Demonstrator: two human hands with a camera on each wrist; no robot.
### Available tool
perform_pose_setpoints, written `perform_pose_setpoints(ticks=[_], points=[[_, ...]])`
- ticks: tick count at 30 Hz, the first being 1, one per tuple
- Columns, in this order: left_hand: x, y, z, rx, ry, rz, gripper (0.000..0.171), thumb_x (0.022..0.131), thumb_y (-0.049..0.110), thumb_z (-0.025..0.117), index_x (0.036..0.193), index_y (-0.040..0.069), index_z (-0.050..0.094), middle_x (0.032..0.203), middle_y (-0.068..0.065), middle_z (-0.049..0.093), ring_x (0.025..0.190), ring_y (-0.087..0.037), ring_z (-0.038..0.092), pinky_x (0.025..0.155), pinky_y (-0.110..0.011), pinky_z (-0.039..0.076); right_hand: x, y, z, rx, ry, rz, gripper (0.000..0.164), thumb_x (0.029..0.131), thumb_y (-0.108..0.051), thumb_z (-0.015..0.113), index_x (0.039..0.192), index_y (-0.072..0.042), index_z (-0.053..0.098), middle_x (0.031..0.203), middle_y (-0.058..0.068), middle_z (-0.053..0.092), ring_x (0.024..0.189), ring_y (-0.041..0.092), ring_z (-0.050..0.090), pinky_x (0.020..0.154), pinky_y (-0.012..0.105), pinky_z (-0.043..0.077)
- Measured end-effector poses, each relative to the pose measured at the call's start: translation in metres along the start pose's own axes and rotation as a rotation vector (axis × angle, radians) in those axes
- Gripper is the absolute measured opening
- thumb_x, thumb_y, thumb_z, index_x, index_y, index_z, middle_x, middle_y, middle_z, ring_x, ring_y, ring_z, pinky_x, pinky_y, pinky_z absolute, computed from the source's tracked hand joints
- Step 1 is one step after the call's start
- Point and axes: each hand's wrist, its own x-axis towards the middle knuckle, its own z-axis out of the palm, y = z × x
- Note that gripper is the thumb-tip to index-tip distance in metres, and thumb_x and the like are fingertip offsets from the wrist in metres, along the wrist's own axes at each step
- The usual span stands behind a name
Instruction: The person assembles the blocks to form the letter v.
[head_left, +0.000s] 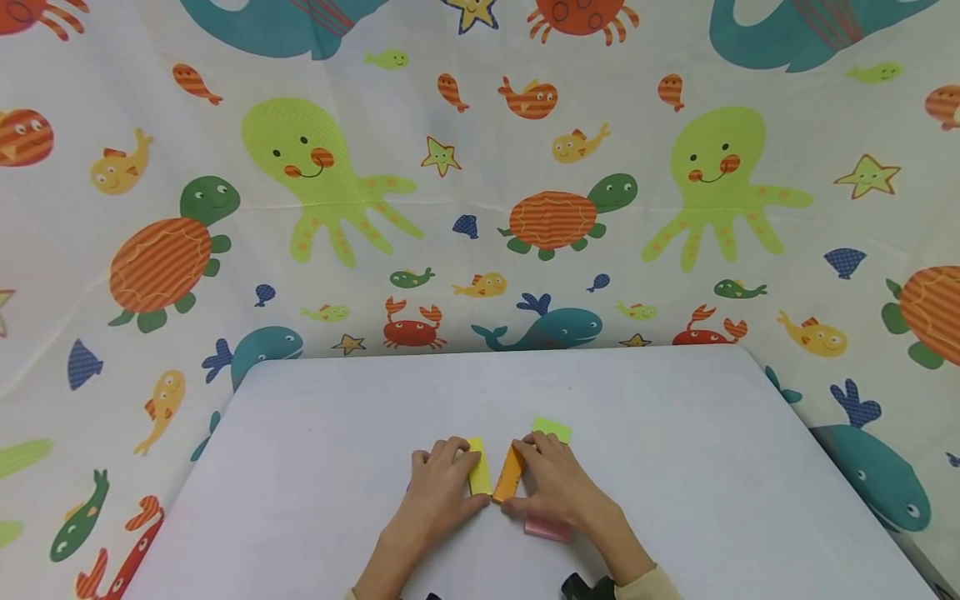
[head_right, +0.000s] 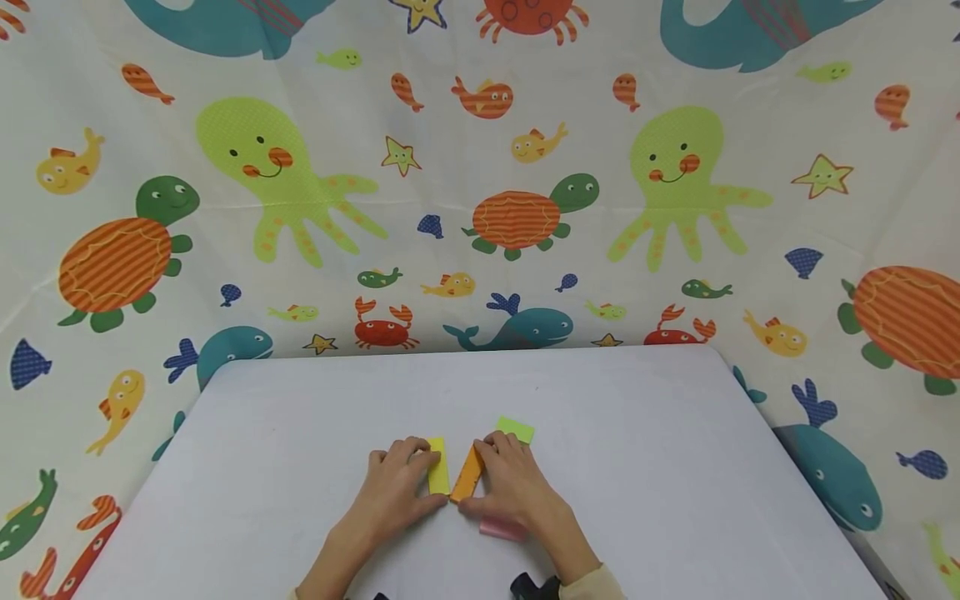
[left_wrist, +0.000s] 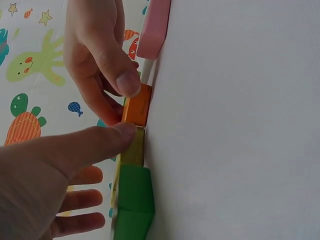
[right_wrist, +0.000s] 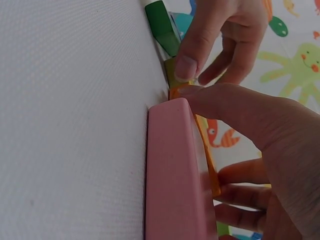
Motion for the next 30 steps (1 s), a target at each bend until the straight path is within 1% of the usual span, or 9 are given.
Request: perform_pose_setpoints(ticks=[4,7,12,15,20,22,26,30], points=[[0.002,-0.002,0.001,0.023,-0.056,-0.034,0.072,0.077,0.059,0.078,0.132,0.015,0.064,0.141,-0.01,0.055,0.123,-0.03,0.051,0.091,-0.054,0.041,0.0,0.001,0.0,-0.008,0.007,-0.004,0.085,0.073,-0.058,0.079,0.138,-0.009,0.058,0.131,0.008,0.056,0.117,0.024,0.049,0.107,0.049,0.044],[0.002,-0.003,0.002,0.019,-0.093,-0.058,0.078,0.076,0.061,0.078,0.137,0.014,0.061,0.146,-0.012,0.053,0.124,-0.032,0.05,0.093,-0.056,0.041,0.0,0.0,0.0,-0.015,0.016,-0.006,0.085,0.073,-0.059,0.079,0.137,-0.008,0.058,0.131,0.008,0.056,0.117,0.025,0.05,0.107,0.05,0.044],[0.002,-0.006,0.002,0.001,-0.104,-0.065,0.081,0.076,0.061,0.078,0.138,0.013,0.059,0.144,-0.011,0.057,0.121,-0.029,0.051,0.091,-0.055,0.039,0.0,0.0,0.0,-0.011,0.025,0.012,0.088,0.072,-0.061,0.079,0.138,-0.007,0.057,0.132,0.01,0.055,0.121,0.028,0.049,0.107,0.053,0.043],[0.002,-0.007,0.001,-0.003,-0.105,-0.065,0.081,0.076,0.061,0.078,0.138,0.012,0.059,0.141,-0.01,0.058,0.12,-0.028,0.052,0.089,-0.054,0.039,0.0,0.0,0.0,-0.015,0.029,0.022,0.089,0.071,-0.062,0.079,0.138,-0.007,0.057,0.13,0.01,0.055,0.121,0.028,0.049,0.107,0.052,0.044],[0.002,-0.008,0.0,-0.01,-0.116,-0.064,0.084,0.075,0.06,0.08,0.141,0.013,0.057,0.152,-0.009,0.049,0.124,-0.029,0.051,0.089,-0.053,0.039,0.0,-0.001,0.0,-0.037,0.028,0.027,0.088,0.07,-0.063,0.078,0.136,-0.008,0.059,0.127,0.009,0.056,0.117,0.026,0.05,0.105,0.05,0.046],[0.002,-0.009,0.0,-0.014,-0.122,-0.06,0.084,0.075,0.059,0.079,0.142,0.013,0.056,0.154,-0.009,0.048,0.126,-0.029,0.05,0.089,-0.054,0.038,0.0,-0.001,0.0,-0.04,0.027,0.026,0.088,0.07,-0.063,0.078,0.136,-0.008,0.059,0.126,0.009,0.056,0.116,0.026,0.05,0.105,0.05,0.046],[0.002,-0.01,0.0,-0.027,-0.131,-0.06,0.084,0.076,0.059,0.078,0.142,0.012,0.056,0.149,-0.007,0.054,0.126,-0.028,0.051,0.091,-0.056,0.036,0.0,-0.001,0.0,-0.027,0.022,0.027,0.088,0.071,-0.063,0.078,0.136,-0.008,0.059,0.127,0.009,0.056,0.116,0.026,0.05,0.105,0.051,0.045],[0.002,-0.011,-0.001,-0.028,-0.126,-0.051,0.083,0.075,0.06,0.079,0.14,0.012,0.058,0.145,-0.005,0.056,0.124,-0.027,0.052,0.089,-0.055,0.037,0.0,0.0,0.001,-0.011,0.013,0.036,0.087,0.07,-0.062,0.079,0.136,-0.009,0.059,0.127,0.008,0.055,0.116,0.026,0.049,0.106,0.051,0.044]])
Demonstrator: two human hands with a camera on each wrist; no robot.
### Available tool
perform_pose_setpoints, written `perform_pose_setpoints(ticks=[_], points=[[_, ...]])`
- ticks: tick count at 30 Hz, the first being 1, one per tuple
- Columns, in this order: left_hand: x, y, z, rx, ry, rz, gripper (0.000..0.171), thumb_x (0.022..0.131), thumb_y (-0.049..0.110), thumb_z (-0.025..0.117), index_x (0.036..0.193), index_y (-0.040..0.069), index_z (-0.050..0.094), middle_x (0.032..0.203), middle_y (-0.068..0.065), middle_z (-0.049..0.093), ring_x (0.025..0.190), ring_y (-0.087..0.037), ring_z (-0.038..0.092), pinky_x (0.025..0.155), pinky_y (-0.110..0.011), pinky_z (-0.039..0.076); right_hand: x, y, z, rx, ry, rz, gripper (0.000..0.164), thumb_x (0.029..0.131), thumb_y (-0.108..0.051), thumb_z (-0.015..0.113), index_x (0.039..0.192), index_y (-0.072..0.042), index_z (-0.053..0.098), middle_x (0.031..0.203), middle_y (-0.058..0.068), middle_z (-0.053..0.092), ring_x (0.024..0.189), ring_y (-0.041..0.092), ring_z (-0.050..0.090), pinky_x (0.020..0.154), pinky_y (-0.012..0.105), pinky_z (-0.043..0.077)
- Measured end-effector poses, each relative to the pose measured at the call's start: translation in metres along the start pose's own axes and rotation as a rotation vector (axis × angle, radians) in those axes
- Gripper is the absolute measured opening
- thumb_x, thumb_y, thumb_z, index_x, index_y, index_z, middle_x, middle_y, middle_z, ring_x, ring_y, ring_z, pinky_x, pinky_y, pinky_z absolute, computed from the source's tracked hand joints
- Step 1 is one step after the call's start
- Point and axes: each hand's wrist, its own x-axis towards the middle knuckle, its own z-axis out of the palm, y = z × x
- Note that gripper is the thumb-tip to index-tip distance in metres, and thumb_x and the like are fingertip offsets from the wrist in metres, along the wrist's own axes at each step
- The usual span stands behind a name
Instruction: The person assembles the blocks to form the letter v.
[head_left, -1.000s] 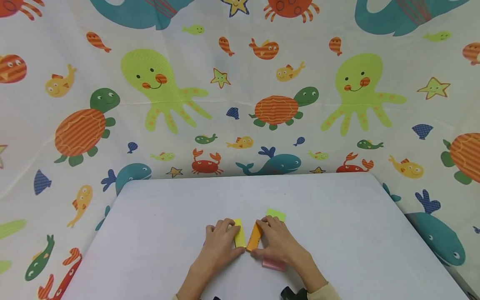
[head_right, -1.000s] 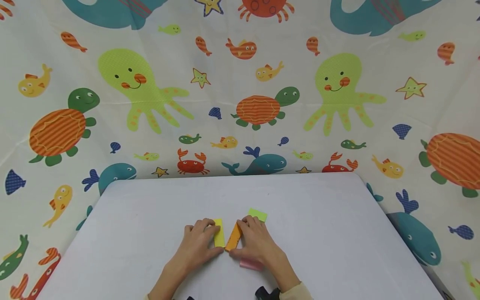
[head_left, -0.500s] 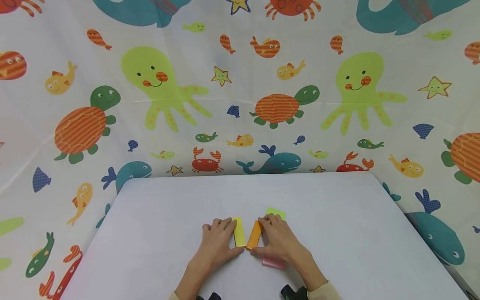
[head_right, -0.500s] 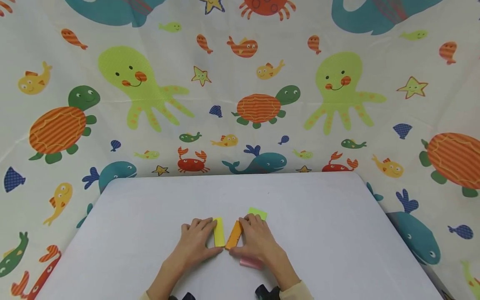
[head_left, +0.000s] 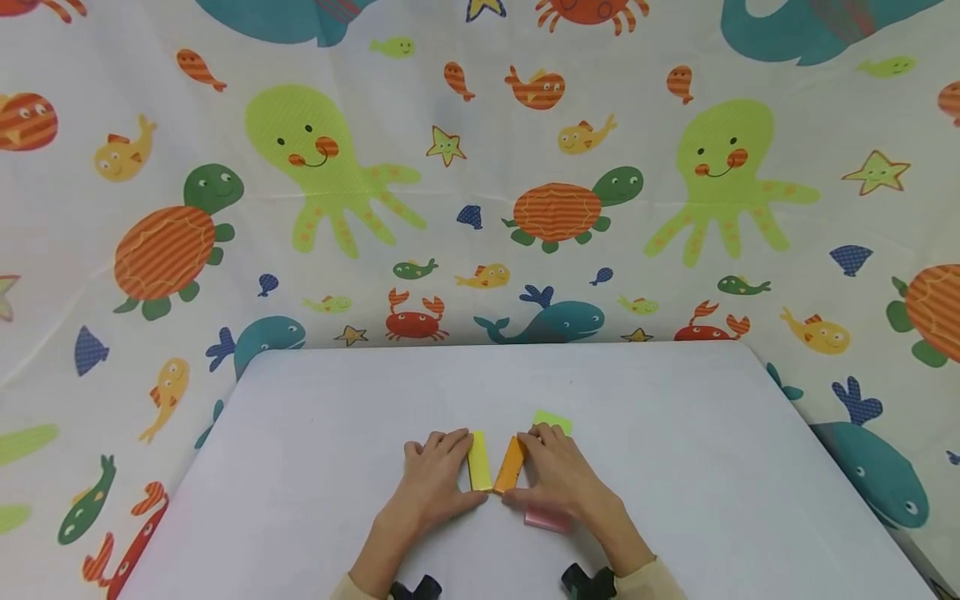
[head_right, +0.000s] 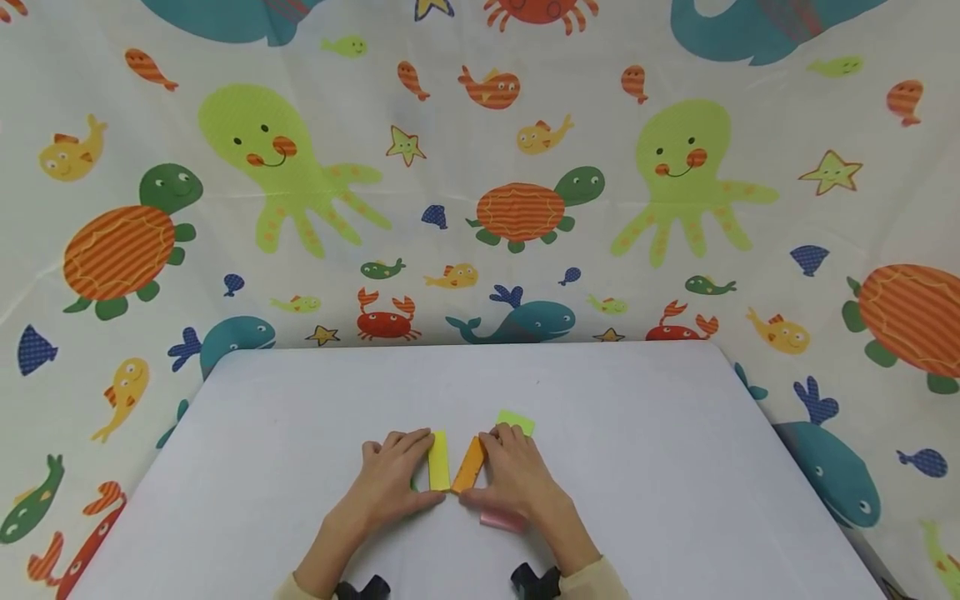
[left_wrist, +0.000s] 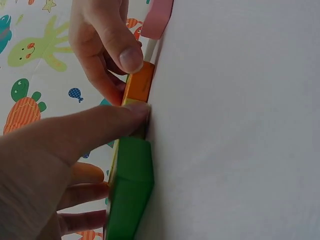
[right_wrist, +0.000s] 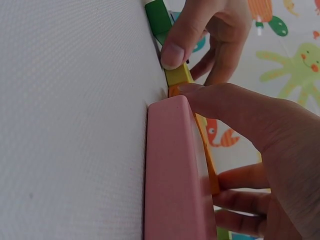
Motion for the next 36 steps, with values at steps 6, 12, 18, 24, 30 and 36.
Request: perform_pose_setpoints(ticks=[6,12,18,24,30,36], points=[[0.0,-0.002,-0.003,-0.007,0.012,0.039,0.082,0.073,0.061,0.079,0.137,0.013,0.06,0.141,-0.004,0.058,0.122,-0.026,0.053,0.085,-0.053,0.037,0.001,0.002,0.0,0.012,-0.005,0.005,0.087,0.07,-0.061,0.08,0.137,-0.009,0.059,0.127,0.008,0.055,0.116,0.025,0.049,0.107,0.05,0.044],[0.001,-0.002,-0.003,-0.025,0.012,0.051,0.082,0.072,0.06,0.08,0.136,0.013,0.061,0.135,-0.003,0.06,0.119,-0.025,0.054,0.084,-0.053,0.037,0.0,0.002,-0.001,0.022,-0.018,0.015,0.086,0.071,-0.06,0.08,0.137,-0.01,0.058,0.13,0.009,0.055,0.118,0.027,0.05,0.11,0.053,0.042],[0.002,-0.001,-0.002,-0.02,0.012,0.04,0.086,0.07,0.062,0.08,0.137,0.013,0.061,0.131,-0.003,0.06,0.117,-0.024,0.054,0.084,-0.052,0.037,-0.001,0.002,-0.003,0.029,-0.027,0.014,0.086,0.07,-0.059,0.081,0.137,-0.009,0.058,0.129,0.009,0.055,0.119,0.027,0.05,0.11,0.053,0.042],[-0.001,-0.001,-0.006,-0.038,-0.024,0.017,0.09,0.067,0.062,0.082,0.137,0.011,0.06,0.129,-0.005,0.06,0.116,-0.024,0.054,0.087,-0.054,0.037,-0.002,0.002,-0.005,0.036,-0.036,-0.017,0.084,0.07,-0.058,0.082,0.134,-0.009,0.06,0.128,0.008,0.056,0.117,0.026,0.05,0.109,0.051,0.043],[-0.004,-0.001,-0.01,-0.045,-0.061,0.006,0.092,0.066,0.062,0.083,0.138,0.01,0.059,0.127,-0.006,0.059,0.113,-0.024,0.053,0.089,-0.056,0.036,-0.003,0.001,-0.007,0.052,-0.069,-0.007,0.085,0.069,-0.057,0.083,0.135,-0.009,0.06,0.134,0.01,0.055,0.122,0.028,0.049,0.112,0.052,0.041],[-0.006,0.001,-0.012,-0.04,-0.087,0.018,0.093,0.065,0.064,0.083,0.137,0.01,0.06,0.124,-0.006,0.058,0.11,-0.023,0.052,0.09,-0.058,0.035,-0.003,0.001,-0.007,0.06,-0.095,-0.007,0.087,0.067,-0.059,0.085,0.134,-0.01,0.059,0.137,0.011,0.054,0.126,0.03,0.048,0.112,0.053,0.04]])
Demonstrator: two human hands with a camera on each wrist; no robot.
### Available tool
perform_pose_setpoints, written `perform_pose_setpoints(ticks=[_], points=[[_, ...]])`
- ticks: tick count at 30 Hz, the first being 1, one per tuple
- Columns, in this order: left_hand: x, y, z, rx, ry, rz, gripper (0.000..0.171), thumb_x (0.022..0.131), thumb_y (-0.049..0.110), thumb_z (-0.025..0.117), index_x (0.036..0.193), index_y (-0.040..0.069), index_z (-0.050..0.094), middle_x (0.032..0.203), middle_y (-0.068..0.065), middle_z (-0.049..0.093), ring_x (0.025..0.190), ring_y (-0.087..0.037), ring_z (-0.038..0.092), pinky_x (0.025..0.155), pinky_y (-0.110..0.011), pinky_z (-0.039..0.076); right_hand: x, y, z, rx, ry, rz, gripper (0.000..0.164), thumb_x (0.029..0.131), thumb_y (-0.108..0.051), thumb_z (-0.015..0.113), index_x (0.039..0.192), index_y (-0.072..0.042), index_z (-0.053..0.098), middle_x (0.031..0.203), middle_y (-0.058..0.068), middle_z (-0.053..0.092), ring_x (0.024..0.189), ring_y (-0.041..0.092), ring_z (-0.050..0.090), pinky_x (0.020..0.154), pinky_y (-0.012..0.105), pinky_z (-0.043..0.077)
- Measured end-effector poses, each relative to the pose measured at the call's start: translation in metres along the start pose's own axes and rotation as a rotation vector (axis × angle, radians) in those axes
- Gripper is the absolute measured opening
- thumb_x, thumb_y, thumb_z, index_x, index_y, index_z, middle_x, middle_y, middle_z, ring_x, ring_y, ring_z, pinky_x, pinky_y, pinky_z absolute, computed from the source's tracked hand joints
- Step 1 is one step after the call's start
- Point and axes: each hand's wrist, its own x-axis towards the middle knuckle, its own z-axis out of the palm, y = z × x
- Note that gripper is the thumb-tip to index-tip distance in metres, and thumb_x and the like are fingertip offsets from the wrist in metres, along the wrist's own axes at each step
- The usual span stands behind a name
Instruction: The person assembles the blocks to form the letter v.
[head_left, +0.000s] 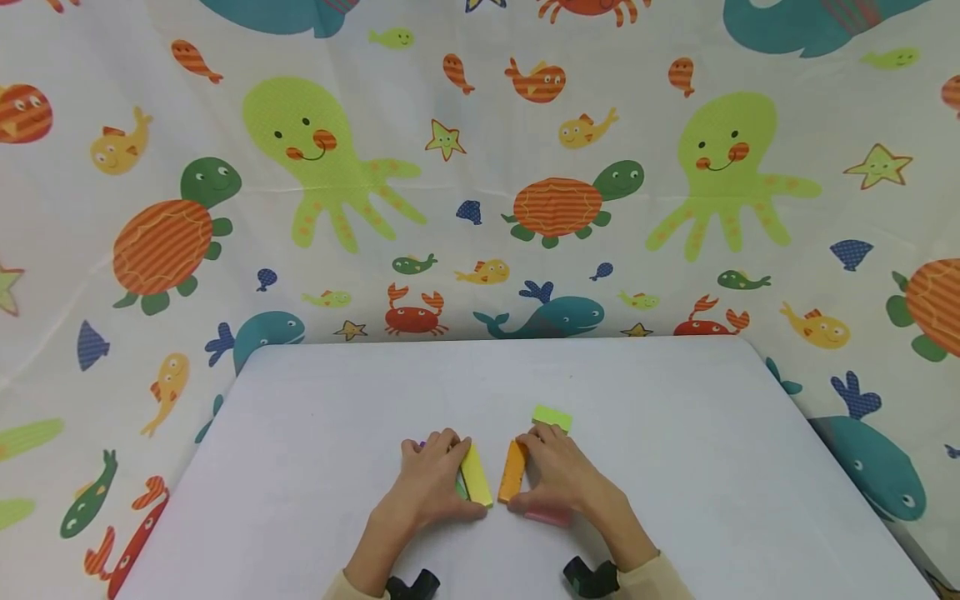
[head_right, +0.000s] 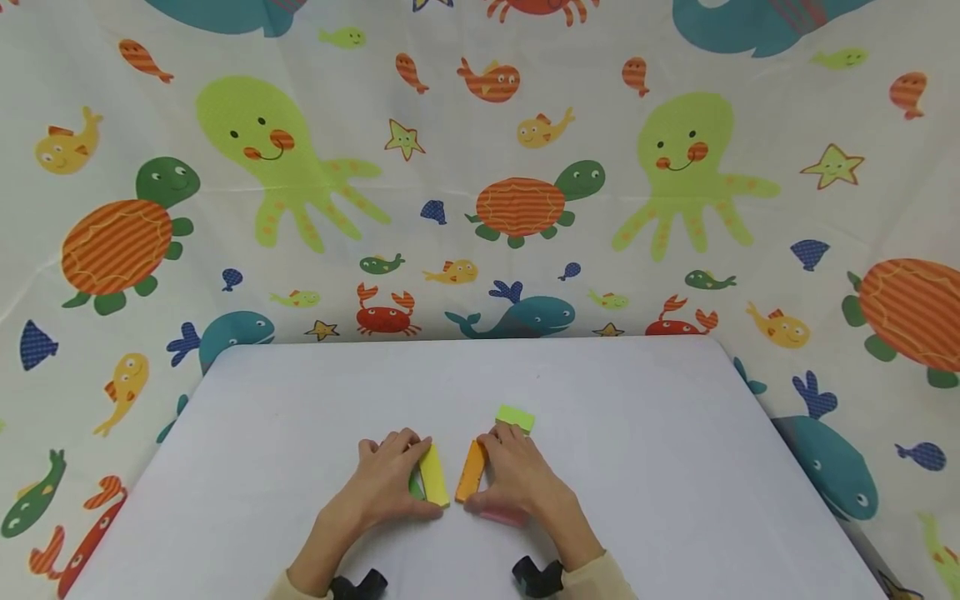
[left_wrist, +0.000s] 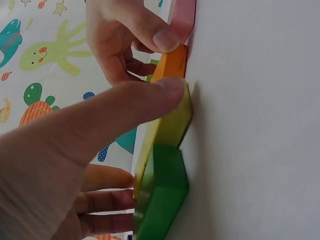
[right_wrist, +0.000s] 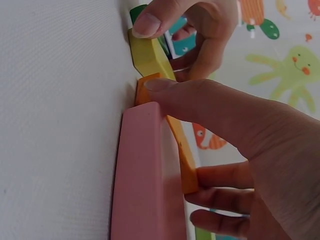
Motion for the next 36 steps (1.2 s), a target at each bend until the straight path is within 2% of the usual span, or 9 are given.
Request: perform_pose_setpoints(ticks=[10,23,36], points=[[-0.0008,0.0046,0.0023,-0.008,-0.036,0.014,0.091,0.065,0.065,0.081,0.136,0.012,0.061,0.123,-0.005,0.056,0.112,-0.023,0.05,0.094,-0.062,0.035,-0.003,-0.0024,-0.0035,0.0,-0.034,-0.015,0.085,0.065,-0.057,0.087,0.13,-0.009,0.06,0.132,0.009,0.055,0.124,0.027,0.05,0.111,0.052,0.041],[-0.0021,0.0062,0.0014,0.006,-0.028,0.048,0.094,0.062,0.066,0.084,0.134,0.011,0.062,0.119,-0.004,0.056,0.11,-0.024,0.05,0.092,-0.061,0.036,-0.0053,-0.0054,-0.006,0.012,-0.045,-0.04,0.086,0.063,-0.056,0.089,0.128,-0.007,0.06,0.122,0.004,0.057,0.115,0.024,0.051,0.106,0.051,0.044],[-0.0016,0.0086,0.0014,-0.003,-0.057,0.023,0.093,0.063,0.065,0.083,0.136,0.012,0.061,0.122,-0.006,0.057,0.114,-0.026,0.051,0.098,-0.066,0.035,-0.0045,-0.0069,-0.0054,-0.006,-0.055,-0.047,0.086,0.065,-0.058,0.087,0.13,-0.009,0.06,0.124,0.004,0.057,0.115,0.023,0.051,0.109,0.05,0.043]])
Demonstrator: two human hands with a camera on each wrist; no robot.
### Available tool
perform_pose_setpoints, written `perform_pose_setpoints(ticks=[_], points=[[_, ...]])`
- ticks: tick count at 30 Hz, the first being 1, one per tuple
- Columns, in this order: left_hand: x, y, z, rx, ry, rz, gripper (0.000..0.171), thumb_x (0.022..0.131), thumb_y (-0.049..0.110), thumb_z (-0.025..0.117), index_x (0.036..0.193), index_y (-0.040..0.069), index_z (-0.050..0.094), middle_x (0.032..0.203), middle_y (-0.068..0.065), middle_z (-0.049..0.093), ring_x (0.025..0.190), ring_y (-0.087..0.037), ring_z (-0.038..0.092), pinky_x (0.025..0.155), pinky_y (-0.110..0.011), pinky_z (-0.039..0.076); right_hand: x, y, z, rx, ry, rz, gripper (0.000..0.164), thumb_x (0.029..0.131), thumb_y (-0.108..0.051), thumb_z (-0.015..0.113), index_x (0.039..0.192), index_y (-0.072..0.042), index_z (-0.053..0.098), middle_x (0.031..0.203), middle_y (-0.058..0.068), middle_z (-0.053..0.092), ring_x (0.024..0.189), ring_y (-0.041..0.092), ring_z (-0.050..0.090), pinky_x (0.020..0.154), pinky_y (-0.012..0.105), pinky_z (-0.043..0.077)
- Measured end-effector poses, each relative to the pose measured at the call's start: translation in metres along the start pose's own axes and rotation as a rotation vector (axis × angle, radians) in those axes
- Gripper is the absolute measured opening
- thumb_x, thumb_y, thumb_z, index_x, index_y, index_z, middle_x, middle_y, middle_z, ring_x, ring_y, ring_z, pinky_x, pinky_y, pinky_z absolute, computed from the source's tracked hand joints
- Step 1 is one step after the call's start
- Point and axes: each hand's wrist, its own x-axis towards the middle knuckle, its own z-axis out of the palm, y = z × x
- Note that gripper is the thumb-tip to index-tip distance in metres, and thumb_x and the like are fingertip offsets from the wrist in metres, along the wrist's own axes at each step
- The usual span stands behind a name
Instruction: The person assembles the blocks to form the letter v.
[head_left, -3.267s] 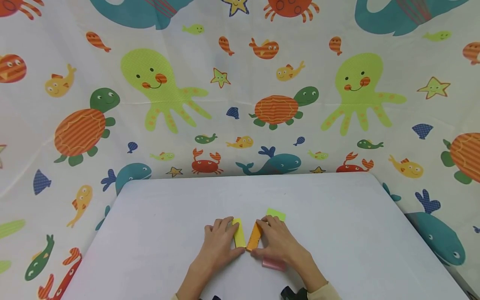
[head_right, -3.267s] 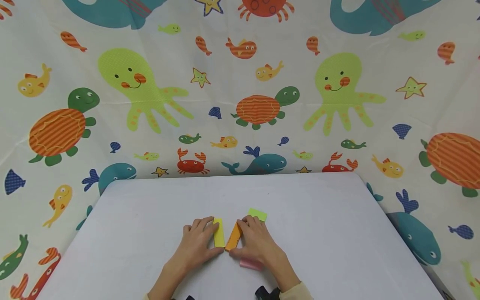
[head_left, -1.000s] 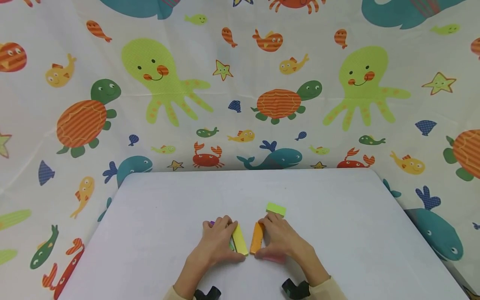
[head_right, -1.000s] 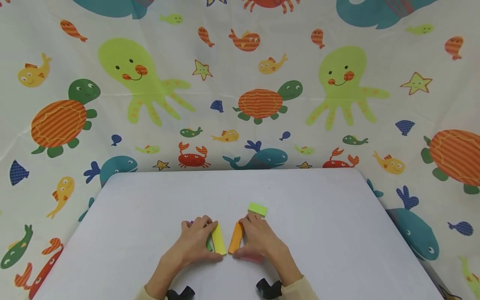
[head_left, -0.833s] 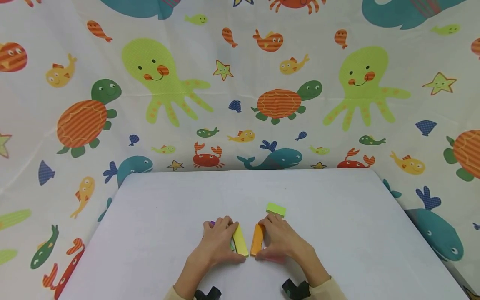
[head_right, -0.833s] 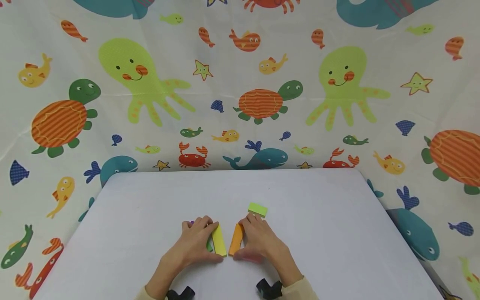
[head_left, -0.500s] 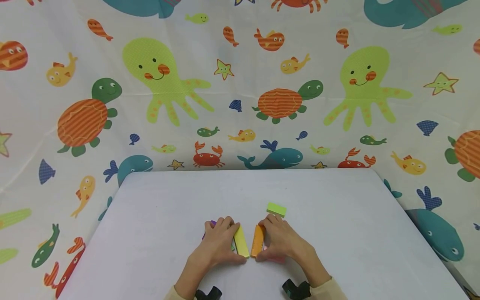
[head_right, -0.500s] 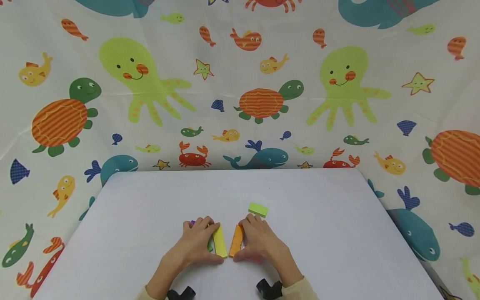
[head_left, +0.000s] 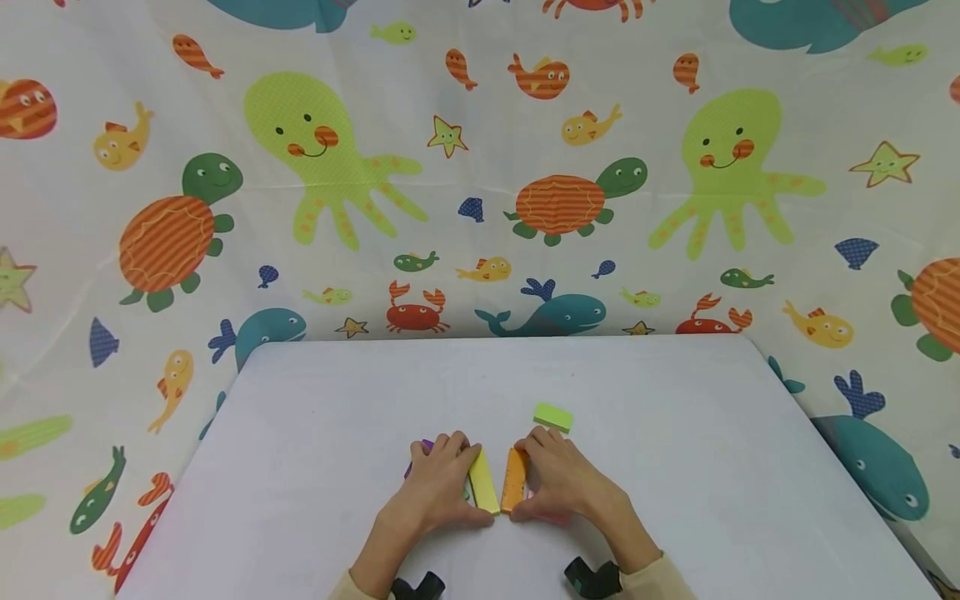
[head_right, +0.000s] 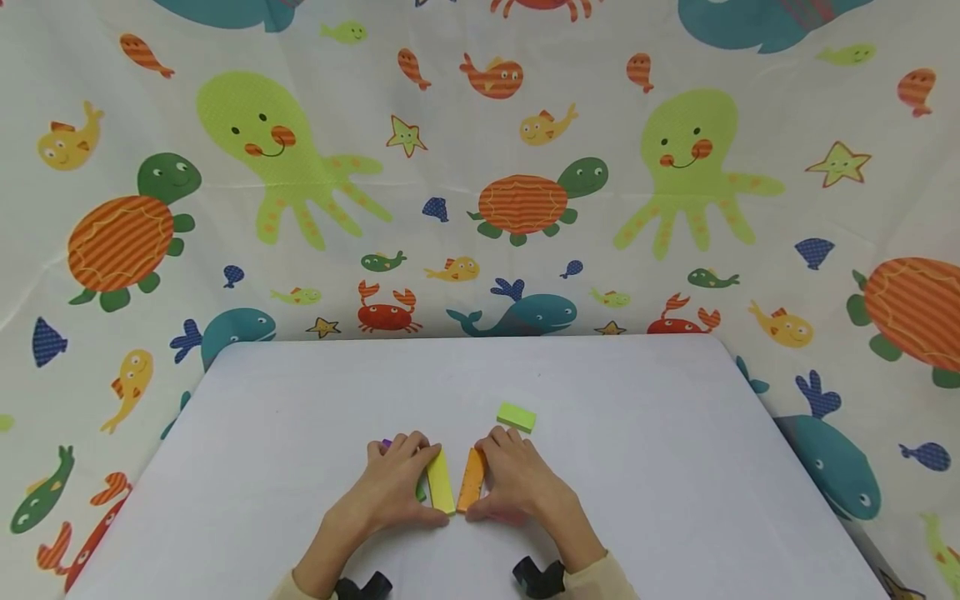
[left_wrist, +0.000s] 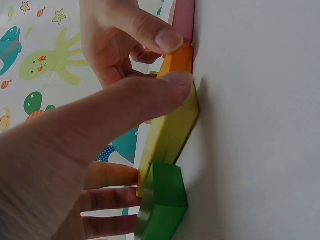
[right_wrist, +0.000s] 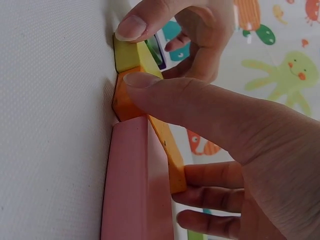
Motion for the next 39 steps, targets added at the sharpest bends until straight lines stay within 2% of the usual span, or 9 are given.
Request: perform_pose_setpoints(ticks=[25,39], points=[[0.0005,-0.0014,-0.0011,-0.025,-0.019,-0.009,0.093,0.064,0.064,0.084,0.137,0.012,0.06,0.123,-0.006,0.057,0.115,-0.027,0.05,0.101,-0.067,0.033,0.0003,0.0,-0.0011,-0.003,-0.005,0.001,0.086,0.065,-0.057,0.088,0.131,-0.009,0.06,0.125,0.004,0.057,0.116,0.024,0.05,0.109,0.051,0.043],[0.0013,-0.0023,-0.0013,-0.023,-0.008,0.0,0.094,0.064,0.064,0.085,0.138,0.01,0.06,0.125,-0.006,0.057,0.116,-0.027,0.05,0.1,-0.066,0.034,0.0005,-0.0001,-0.0005,-0.002,-0.001,0.004,0.088,0.064,-0.06,0.088,0.131,-0.009,0.06,0.125,0.004,0.057,0.116,0.023,0.051,0.109,0.051,0.043]])
